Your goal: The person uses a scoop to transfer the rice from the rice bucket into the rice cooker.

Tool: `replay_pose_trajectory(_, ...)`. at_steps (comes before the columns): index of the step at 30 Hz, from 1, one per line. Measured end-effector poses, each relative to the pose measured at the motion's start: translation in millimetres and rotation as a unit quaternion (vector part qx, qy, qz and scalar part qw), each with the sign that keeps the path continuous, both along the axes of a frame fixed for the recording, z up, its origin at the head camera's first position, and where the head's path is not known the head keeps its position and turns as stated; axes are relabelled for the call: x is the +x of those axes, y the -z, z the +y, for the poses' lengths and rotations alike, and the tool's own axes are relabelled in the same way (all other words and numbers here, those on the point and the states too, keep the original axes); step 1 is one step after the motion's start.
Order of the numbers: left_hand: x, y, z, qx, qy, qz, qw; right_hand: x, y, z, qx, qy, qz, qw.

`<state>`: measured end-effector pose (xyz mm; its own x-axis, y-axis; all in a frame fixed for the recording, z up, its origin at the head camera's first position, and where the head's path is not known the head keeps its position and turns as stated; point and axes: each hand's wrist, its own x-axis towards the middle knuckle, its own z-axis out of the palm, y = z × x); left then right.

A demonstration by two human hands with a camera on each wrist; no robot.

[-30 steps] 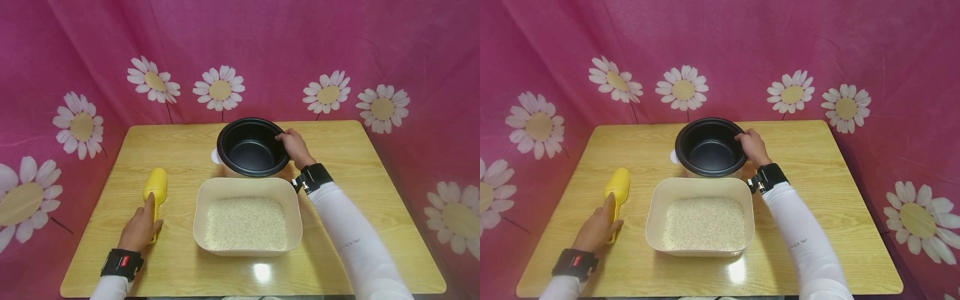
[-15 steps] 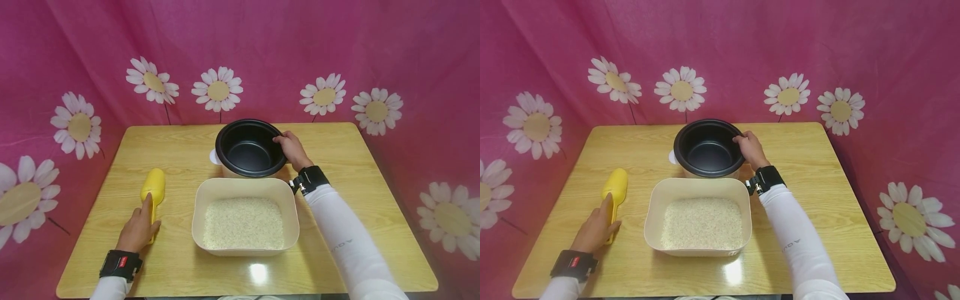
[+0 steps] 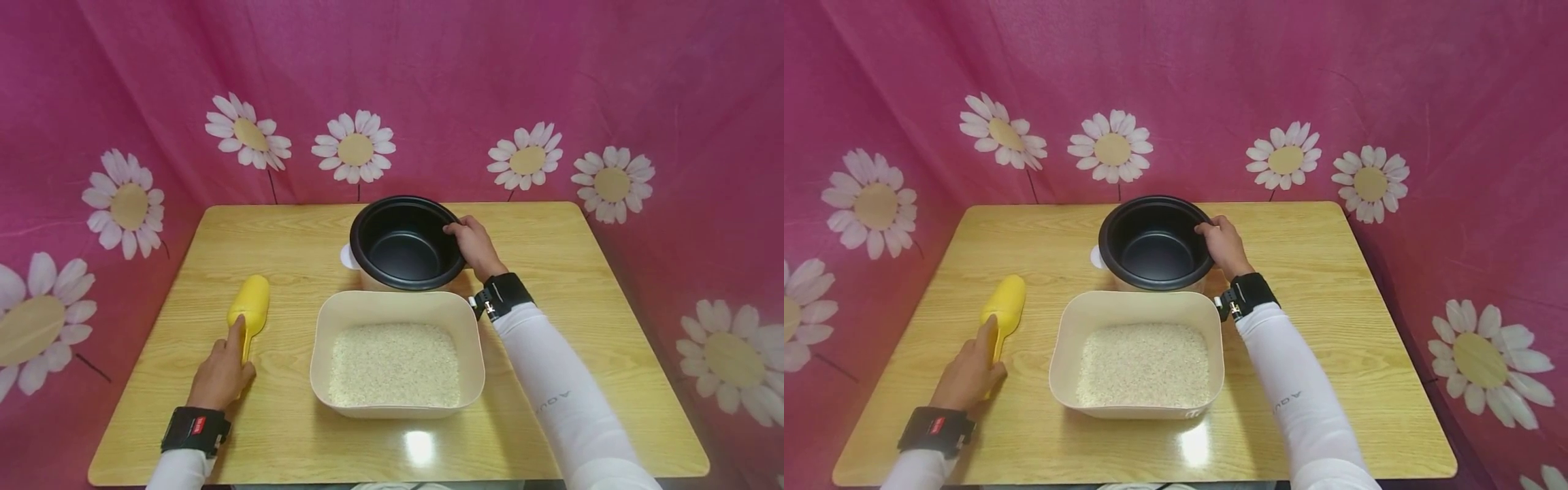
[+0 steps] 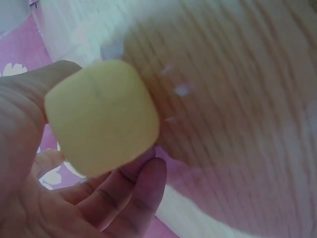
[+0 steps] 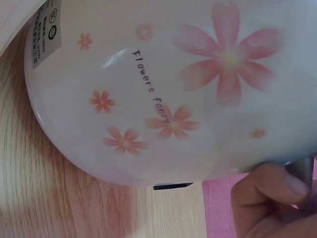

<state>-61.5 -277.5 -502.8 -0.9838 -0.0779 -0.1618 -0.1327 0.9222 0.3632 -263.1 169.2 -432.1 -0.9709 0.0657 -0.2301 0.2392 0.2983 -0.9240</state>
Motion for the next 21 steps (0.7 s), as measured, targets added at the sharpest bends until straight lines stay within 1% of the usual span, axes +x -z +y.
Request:
replay_pose_trajectory(3,1.1,1.6,0.5,0.003,-0.002,0.003,1.0,-0.3,1.0,0.1,0.003,0.001,0.002,1.0)
replay_pose_trajectory(7,2.7,4.1,1.2,0.007,-0.009,-0.005,0.9999,0.8,0.6,0.2,0.003,-0.003,0.001,1.0)
replay_pose_trajectory(13,0.9,7.4,0.7,0.009,-0.01,-0.004,0.9999,2.8,-0.7,1.7,0.002,-0.004,0.004,1.0)
replay_pose_trajectory(16,1.2,9.0,-0.3,0.008,-0.015,-0.008,0.9998,3.2,-0.6,1.7,-0.004,-0.004,-0.003,1.0)
replay_pose_trajectory(18,1.8,10.1,-1.0,0.003,-0.019,-0.002,0.9998,2.9,-0.5,1.0,-0.004,-0.004,-0.006,1.0)
replay_pose_trajectory(21,1.9,10.7,-1.1,-0.007,-0.022,0.023,0.9995,2.4,-2.2,-0.3,0.0,-0.004,0.003,1.0)
